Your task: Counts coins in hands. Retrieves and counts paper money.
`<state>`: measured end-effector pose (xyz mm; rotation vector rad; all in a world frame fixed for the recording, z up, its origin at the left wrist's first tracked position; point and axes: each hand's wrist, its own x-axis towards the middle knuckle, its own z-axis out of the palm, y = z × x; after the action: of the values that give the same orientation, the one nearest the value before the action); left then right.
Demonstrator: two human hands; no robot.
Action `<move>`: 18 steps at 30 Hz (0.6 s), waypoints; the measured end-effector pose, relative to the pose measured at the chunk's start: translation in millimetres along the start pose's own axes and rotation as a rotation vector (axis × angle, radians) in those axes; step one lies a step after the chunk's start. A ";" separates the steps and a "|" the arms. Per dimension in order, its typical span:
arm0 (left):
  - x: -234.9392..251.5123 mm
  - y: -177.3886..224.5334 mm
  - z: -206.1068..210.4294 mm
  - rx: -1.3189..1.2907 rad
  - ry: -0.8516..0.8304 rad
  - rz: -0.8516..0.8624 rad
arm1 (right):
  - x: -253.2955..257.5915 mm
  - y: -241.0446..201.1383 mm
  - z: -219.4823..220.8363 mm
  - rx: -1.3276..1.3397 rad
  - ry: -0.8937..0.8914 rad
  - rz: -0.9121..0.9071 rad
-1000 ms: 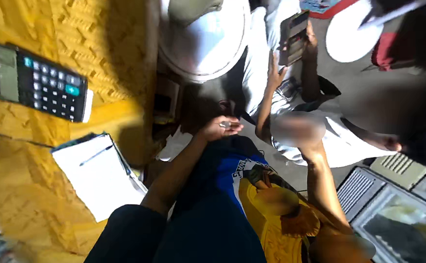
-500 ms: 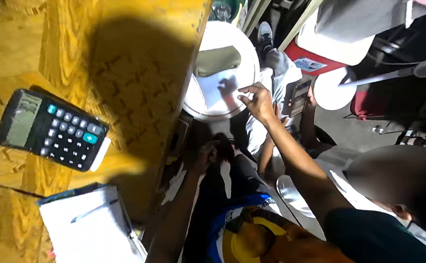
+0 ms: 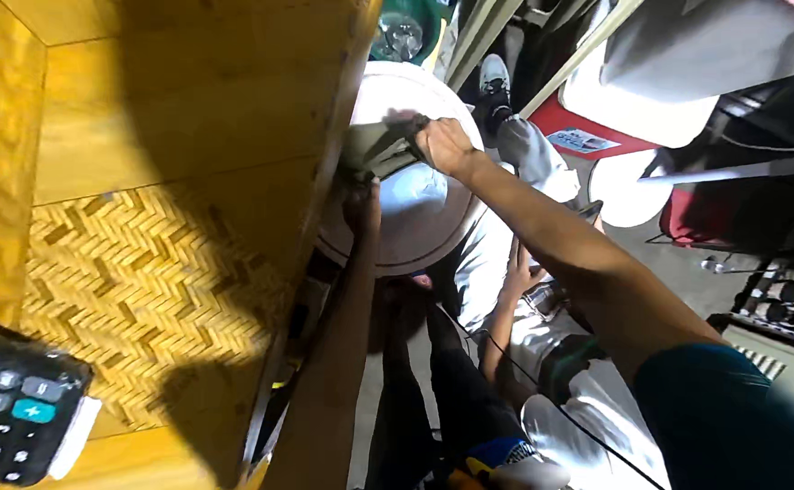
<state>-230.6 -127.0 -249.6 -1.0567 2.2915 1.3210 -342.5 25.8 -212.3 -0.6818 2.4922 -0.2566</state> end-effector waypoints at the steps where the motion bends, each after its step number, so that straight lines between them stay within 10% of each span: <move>1: 5.4 4.4 1.3 -0.001 0.035 0.011 | 7.1 6.6 -0.3 0.048 0.044 0.011; 18: -4.2 37.1 -16.0 0.304 -0.003 -0.052 | -6.4 32.1 16.9 0.153 0.336 0.039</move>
<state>-252.7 -127.0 -215.6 -1.0007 2.3495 0.9145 -342.0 55.9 -233.6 -0.5640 2.7616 -0.5835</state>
